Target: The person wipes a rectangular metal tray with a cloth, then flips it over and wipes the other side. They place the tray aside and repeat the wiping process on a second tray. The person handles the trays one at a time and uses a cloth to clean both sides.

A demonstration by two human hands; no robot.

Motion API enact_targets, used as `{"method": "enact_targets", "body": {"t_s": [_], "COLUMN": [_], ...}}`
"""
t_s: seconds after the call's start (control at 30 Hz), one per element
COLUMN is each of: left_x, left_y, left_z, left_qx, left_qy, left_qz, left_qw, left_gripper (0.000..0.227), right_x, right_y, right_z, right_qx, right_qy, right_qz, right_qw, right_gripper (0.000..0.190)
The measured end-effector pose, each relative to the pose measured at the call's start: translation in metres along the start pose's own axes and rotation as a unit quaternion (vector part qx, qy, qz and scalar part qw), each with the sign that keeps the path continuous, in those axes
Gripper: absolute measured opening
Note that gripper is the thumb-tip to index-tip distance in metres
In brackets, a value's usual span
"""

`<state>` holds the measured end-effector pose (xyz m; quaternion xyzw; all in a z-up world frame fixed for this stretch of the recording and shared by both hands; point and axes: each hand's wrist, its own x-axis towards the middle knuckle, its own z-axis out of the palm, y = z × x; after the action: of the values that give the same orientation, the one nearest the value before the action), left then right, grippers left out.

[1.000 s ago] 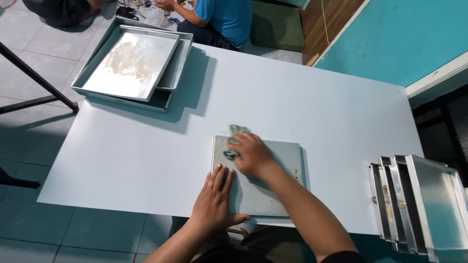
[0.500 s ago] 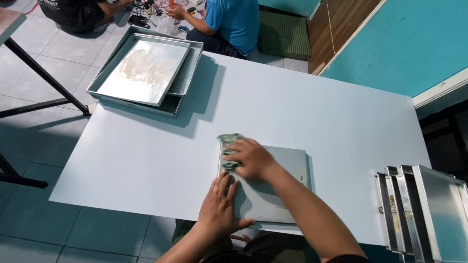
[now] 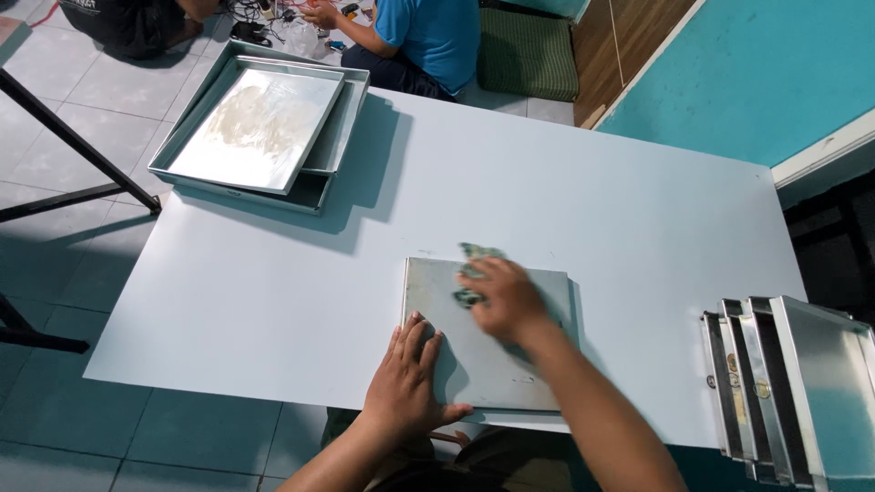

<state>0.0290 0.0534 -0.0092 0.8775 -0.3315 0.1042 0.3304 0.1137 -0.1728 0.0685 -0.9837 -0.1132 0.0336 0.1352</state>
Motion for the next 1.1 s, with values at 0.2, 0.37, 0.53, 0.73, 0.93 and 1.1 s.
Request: {"method": "enact_targets", "body": {"t_s": [0.2,0.37,0.53,0.73,0.93,1.1], "left_x": [0.003,-0.006,-0.001,0.002,0.001,0.006], "left_y": [0.002,-0.006,-0.001,-0.001,-0.003,0.002], "left_z": [0.002,0.014,0.004,-0.001,0.006,0.0], "left_qx": [0.017,0.05,0.03,0.03,0.034,0.031], "left_qy": [-0.021,0.045,0.0,-0.033,-0.036,-0.036], "left_qz": [-0.02,0.019,-0.012,-0.008,-0.003,-0.023], "left_qw": [0.999,0.998,0.999,0.999,0.999,0.999], "left_gripper": [0.123,0.124,0.123,0.121,0.123,0.118], "right_x": [0.024,0.002,-0.047,-0.076,-0.049,-0.04], "right_y": [-0.031,-0.015,0.032,0.094,0.001,-0.032], "right_z": [0.056,0.023,-0.019,0.002,0.0,0.02], "right_qx": [-0.009,0.002,0.001,0.021,0.022,0.01], "right_qy": [0.055,-0.076,-0.094,0.011,-0.043,-0.07], "right_qz": [-0.184,-0.079,0.065,0.121,0.041,-0.063], "right_qw": [0.981,0.994,0.993,0.992,0.998,0.995], "right_gripper": [0.055,0.062,0.059,0.058,0.062,0.064]}}
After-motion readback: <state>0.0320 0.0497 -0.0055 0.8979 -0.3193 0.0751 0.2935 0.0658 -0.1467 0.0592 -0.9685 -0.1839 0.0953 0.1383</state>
